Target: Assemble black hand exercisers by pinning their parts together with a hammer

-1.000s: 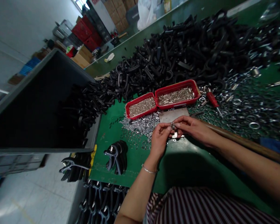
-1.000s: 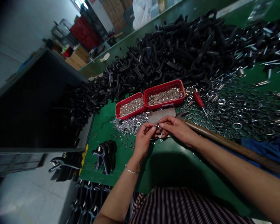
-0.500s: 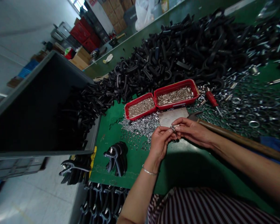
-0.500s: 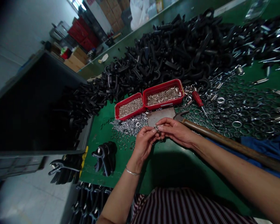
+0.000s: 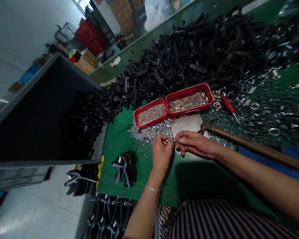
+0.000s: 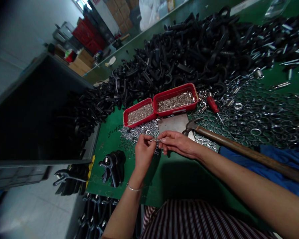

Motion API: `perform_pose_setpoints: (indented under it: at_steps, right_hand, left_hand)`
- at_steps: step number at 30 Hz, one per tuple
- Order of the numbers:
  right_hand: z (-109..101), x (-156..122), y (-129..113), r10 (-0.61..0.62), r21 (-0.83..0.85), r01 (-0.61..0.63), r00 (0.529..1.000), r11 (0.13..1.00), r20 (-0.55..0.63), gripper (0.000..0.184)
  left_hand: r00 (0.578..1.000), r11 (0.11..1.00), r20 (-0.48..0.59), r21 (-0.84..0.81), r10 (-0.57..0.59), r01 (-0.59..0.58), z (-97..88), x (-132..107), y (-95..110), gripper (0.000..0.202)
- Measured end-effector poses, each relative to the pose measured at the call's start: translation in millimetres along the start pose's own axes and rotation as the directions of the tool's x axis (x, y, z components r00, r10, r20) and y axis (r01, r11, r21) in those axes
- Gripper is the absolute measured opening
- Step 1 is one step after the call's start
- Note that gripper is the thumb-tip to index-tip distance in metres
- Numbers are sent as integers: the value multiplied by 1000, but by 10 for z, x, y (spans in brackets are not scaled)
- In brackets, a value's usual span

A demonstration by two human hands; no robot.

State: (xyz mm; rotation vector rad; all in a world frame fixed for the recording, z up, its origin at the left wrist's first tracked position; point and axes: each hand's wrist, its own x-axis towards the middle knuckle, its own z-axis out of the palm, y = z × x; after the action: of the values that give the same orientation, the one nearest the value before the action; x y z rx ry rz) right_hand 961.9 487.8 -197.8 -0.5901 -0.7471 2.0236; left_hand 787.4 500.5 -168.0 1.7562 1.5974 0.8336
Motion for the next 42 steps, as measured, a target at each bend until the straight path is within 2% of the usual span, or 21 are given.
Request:
perform_pose_setpoints:
  at_steps: [3, 5, 7, 9, 11, 13, 15, 17, 20, 24, 27, 30, 35, 39, 42]
  right_hand:
    - [12, -77, -12, 82, 33, -89, 978, 995, 190, 21]
    - [20, -121, -3, 123, -3, -126, 959, 992, 256, 23]
    - [27, -137, 18, 144, -54, -135, 961, 989, 236, 28]
    - [32, -129, 36, 129, -94, -116, 980, 989, 149, 31]
    - [37, -117, 35, 71, -125, -68, 997, 990, 17, 30]
    - [48, -115, 8, -2, -187, -18, 994, 982, -107, 31]
    - [66, -131, -38, -65, -264, 17, 983, 964, -174, 32]
    - [88, -159, -85, -87, -319, 24, 979, 947, -184, 33]
    - [103, -206, -131, -75, -336, 17, 984, 942, -162, 32]
    - [78, -250, -138, -70, -306, 21, 986, 952, -150, 31]
    - [48, -269, -134, -30, -204, -6, 985, 979, -170, 34]
    - [17, -286, -135, 35, -85, -51, 982, 995, -186, 35]
    - [-43, -334, -167, 184, -5, -186, 975, 983, -123, 28]
    - [-48, -352, -227, 267, 27, -266, 964, 964, -24, 23]
    - [10, -297, -254, 283, -23, -286, 955, 958, -87, 25]
  left_hand:
    - [994, 997, 79, -18, -79, 80, -67, 27, -65, 8]
    - [997, 996, 44, 65, -64, 61, -131, 96, -158, 6]
    - [997, 978, -77, 208, -5, 21, -201, 181, -268, 2]
    - [988, 966, -146, 260, 53, -13, -252, 244, -357, 5]
    - [992, 991, -117, 128, 43, -28, -255, 245, -384, 9]
    - [999, 988, 17, -151, -35, 37, -195, 172, -336, 16]
    - [979, 890, 174, -423, -107, 172, -87, 50, -233, 24]
    - [956, 754, 262, -600, -130, 267, 31, -76, -123, 28]
    - [948, 632, 283, -712, -143, 308, 153, -204, -12, 29]
    - [934, 582, 321, -734, -159, 351, 175, -259, 50, 27]
    - [919, 561, 365, -734, -149, 383, 140, -271, 73, 26]
    - [909, 581, 398, -712, -127, 393, 105, -279, 66, 23]
    - [920, 719, 385, -619, -72, 316, 17, -291, 53, 21]
    - [938, 816, 337, -563, 87, 127, -119, -303, 101, 15]
    - [936, 904, 264, -415, 232, -106, -211, -312, 108, 12]
